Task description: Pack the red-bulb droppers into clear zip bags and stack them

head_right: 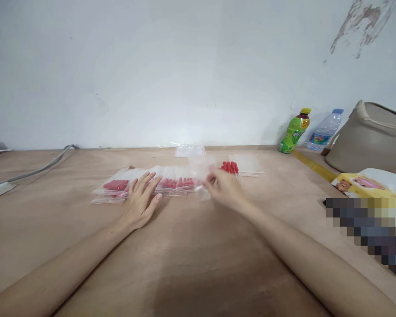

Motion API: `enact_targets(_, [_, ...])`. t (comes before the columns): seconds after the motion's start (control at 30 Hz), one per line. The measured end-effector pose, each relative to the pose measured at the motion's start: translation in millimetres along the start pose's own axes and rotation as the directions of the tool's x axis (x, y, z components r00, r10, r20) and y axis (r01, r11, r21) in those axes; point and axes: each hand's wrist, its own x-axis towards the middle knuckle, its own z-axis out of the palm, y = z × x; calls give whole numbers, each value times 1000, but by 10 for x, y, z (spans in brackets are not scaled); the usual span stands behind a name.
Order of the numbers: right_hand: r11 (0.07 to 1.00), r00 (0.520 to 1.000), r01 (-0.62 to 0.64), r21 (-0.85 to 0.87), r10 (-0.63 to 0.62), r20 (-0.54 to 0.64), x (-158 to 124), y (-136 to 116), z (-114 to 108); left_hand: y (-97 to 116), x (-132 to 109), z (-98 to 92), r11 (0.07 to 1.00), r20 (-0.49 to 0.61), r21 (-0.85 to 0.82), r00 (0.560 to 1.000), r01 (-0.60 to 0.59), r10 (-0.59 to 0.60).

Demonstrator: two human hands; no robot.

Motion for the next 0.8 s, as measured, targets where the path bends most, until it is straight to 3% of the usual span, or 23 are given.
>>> enact_targets(0.07, [984, 949, 154, 93, -173, 263, -167, -289, 69, 33, -5, -32, 997, -74, -75, 997, -17, 12])
enact_targets(0.1, [975, 904, 153, 160, -204, 375, -212, -371, 85, 62, -11, -53, 994, -103, -109, 995, -12, 1])
enact_targets(0.17, [969, 885, 93, 230, -187, 427, -197, -383, 83, 158, -38, -110, 984, -117, -173, 992, 33, -54])
enact_targets(0.23, [984, 950, -15, 177, -41, 310, -60, -212, 56, 312, -90, -183, 968, -55, -230, 992, 96, -112])
enact_targets(0.3, [985, 978, -174, 1, 173, 120, 129, 59, 23, 498, -158, -260, 965, 166, -257, 986, 61, -18])
enact_targets(0.37, [926, 943, -332, -180, 329, -48, 291, 331, 2, 664, -215, -325, 970, 327, -244, 942, 12, 70])
enact_targets(0.43, [866, 908, -419, -272, 400, -126, 380, 529, 4, 755, -231, -370, 972, 409, -231, 903, -41, 135])
enact_targets(0.5, [843, 898, -439, -312, 418, -134, 402, 627, 28, 749, -195, -393, 939, 468, -307, 835, -153, 289])
enact_targets(0.6, [846, 907, -418, -331, 409, -100, 384, 625, 93, 624, -95, -387, 760, 465, -559, 634, -331, 618])
enact_targets(0.63, [847, 909, -412, -337, 406, -90, 382, 602, 117, 581, -70, -376, 716, 447, -607, 596, -345, 667])
enact_targets(0.67, [845, 910, -407, -348, 407, -78, 385, 574, 142, 550, -55, -363, 702, 434, -622, 593, -348, 679])
enact_targets(0.7, [840, 910, -403, -364, 411, -60, 394, 545, 166, 536, -54, -348, 712, 418, -614, 626, -340, 659])
enact_targets(0.8, [808, 892, -406, -427, 452, 7, 448, 468, 232, 589, -121, -300, 843, 375, -489, 819, -223, 434])
